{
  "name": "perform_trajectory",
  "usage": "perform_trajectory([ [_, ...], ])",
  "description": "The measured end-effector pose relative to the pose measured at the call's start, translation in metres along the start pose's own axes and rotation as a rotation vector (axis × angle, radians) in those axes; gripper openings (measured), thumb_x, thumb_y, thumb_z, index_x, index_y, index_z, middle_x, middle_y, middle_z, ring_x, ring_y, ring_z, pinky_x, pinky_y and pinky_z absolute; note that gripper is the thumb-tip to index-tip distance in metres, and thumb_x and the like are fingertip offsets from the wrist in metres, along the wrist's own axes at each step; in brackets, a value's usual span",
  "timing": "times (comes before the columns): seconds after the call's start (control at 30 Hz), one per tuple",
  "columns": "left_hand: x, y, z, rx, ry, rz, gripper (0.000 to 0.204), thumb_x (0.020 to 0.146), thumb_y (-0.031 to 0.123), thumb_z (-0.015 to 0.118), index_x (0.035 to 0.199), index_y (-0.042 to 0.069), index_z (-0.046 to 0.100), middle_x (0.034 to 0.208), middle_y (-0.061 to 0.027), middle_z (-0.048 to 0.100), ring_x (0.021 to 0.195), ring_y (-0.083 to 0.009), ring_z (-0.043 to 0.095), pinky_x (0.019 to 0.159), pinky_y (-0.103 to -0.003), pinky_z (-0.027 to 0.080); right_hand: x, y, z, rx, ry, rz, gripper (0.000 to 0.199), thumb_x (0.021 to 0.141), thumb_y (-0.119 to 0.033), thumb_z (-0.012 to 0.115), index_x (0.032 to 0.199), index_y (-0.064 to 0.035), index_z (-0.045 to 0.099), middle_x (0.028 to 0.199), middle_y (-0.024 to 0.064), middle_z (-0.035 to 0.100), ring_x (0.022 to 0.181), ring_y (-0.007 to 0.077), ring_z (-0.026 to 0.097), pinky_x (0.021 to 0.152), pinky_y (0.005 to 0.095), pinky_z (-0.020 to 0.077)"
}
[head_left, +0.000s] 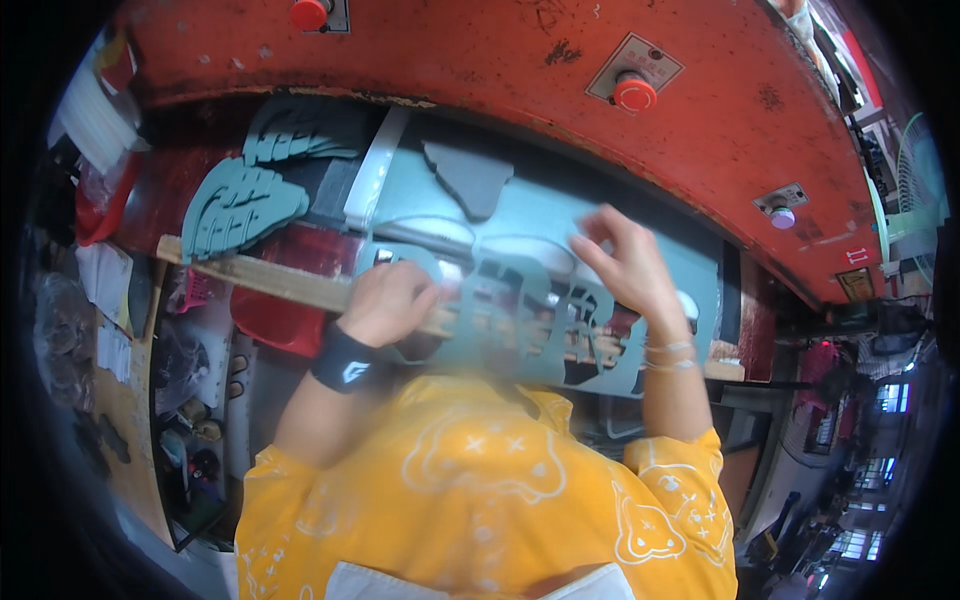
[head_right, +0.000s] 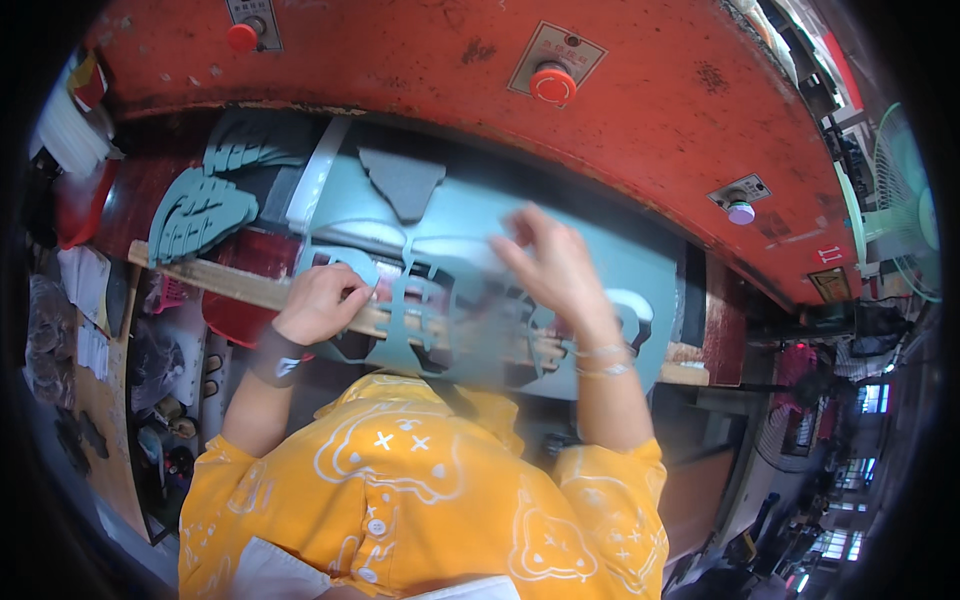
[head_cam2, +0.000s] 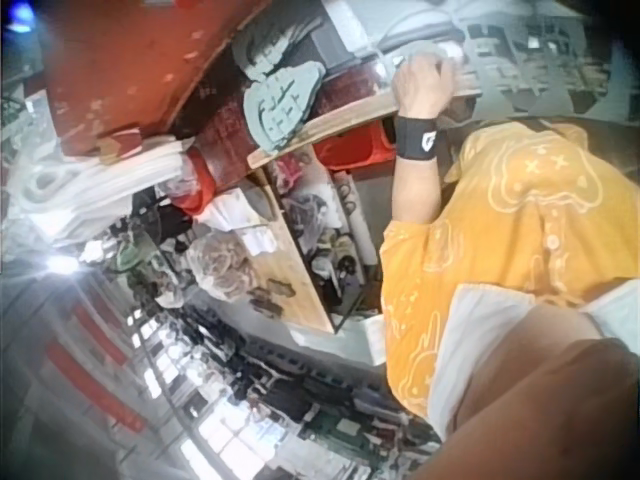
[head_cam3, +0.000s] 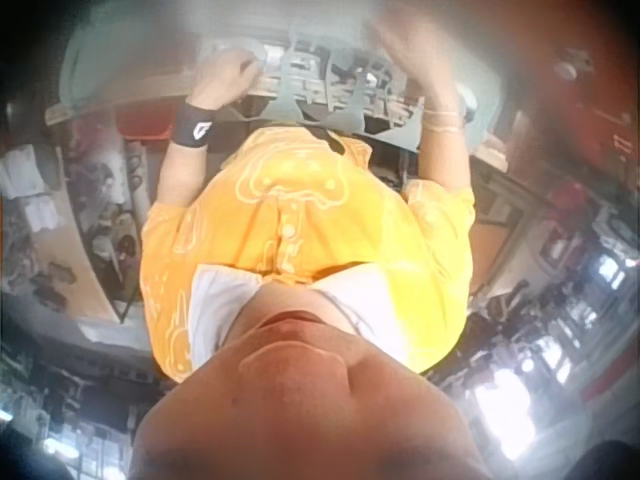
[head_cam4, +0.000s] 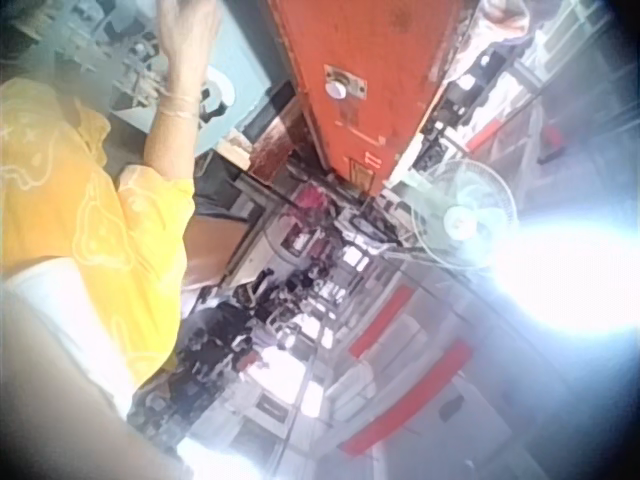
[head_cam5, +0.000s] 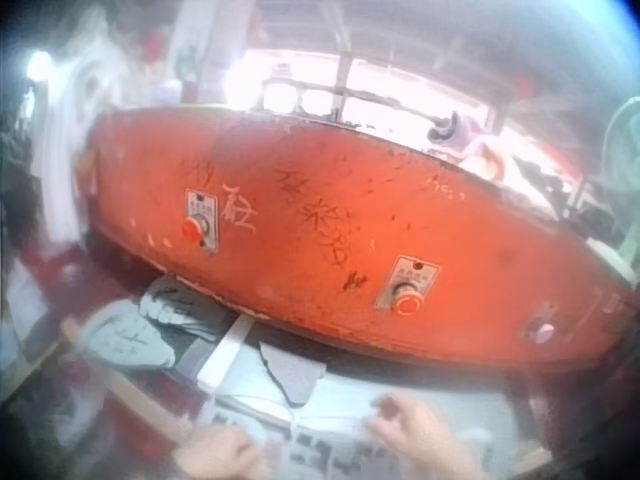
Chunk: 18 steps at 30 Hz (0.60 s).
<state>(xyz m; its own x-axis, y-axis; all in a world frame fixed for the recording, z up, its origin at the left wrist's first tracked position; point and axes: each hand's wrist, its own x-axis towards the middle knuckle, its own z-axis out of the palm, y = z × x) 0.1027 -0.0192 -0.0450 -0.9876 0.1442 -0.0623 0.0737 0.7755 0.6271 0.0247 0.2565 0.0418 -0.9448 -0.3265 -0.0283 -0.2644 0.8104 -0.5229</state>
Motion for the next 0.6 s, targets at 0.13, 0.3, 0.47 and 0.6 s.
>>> perform_trajectory([
  [0.13, 0.008, -0.002, -0.014, -0.581, 0.420, -0.009, 0.043, 0.091, 0.036, 0.053, 0.117, 0.002, 0.059, 0.111, -0.0181, 0.063, 0.097, -0.0311, 0.063, 0.084, -0.041, 0.047, 0.034, -0.052, 0.083, -0.110, 0.132, -0.183, 0.086, 0.067, -0.043, 0.078, 0.136, -0.0064, 0.040, 0.139, 0.0263, 0.035, 0.127, 0.0438, 0.035, 0.105, 0.0506, 0.0303],
  [0.3, 0.019, -0.018, 0.004, -0.681, 0.700, 0.195, 0.079, 0.092, 0.048, 0.050, 0.144, -0.003, 0.020, 0.136, -0.0235, 0.044, 0.124, -0.0336, 0.046, 0.101, -0.041, 0.035, 0.011, -0.090, 0.141, -0.069, 0.228, -0.179, 0.074, 0.059, -0.029, 0.080, 0.126, -0.0109, 0.052, 0.140, 0.0255, 0.033, 0.123, 0.0479, 0.034, 0.103, 0.0518, 0.0292],
  [0.47, -0.022, -0.030, 0.017, -0.446, 0.506, 0.167, 0.092, 0.089, 0.063, 0.041, 0.146, -0.004, 0.012, 0.135, -0.0285, 0.044, 0.127, -0.0395, 0.041, 0.109, -0.044, 0.024, -0.029, -0.084, 0.134, 0.269, 0.221, -0.170, 0.064, 0.059, -0.024, 0.078, 0.119, -0.0111, 0.060, 0.141, 0.0253, 0.036, 0.125, 0.0449, 0.036, 0.105, 0.0488, 0.0294],
  [0.6, -0.032, -0.018, 0.018, -0.086, 0.435, 0.141, 0.084, 0.089, 0.060, 0.043, 0.141, -0.004, 0.029, 0.133, -0.0229, 0.048, 0.128, -0.0364, 0.041, 0.111, -0.049, 0.016, -0.045, -0.050, 0.110, 0.892, 0.138, -0.110, 0.064, 0.061, -0.021, 0.077, 0.122, -0.0112, 0.061, 0.141, 0.0250, 0.039, 0.130, 0.0384, 0.039, 0.107, 0.0433, 0.0307],
])
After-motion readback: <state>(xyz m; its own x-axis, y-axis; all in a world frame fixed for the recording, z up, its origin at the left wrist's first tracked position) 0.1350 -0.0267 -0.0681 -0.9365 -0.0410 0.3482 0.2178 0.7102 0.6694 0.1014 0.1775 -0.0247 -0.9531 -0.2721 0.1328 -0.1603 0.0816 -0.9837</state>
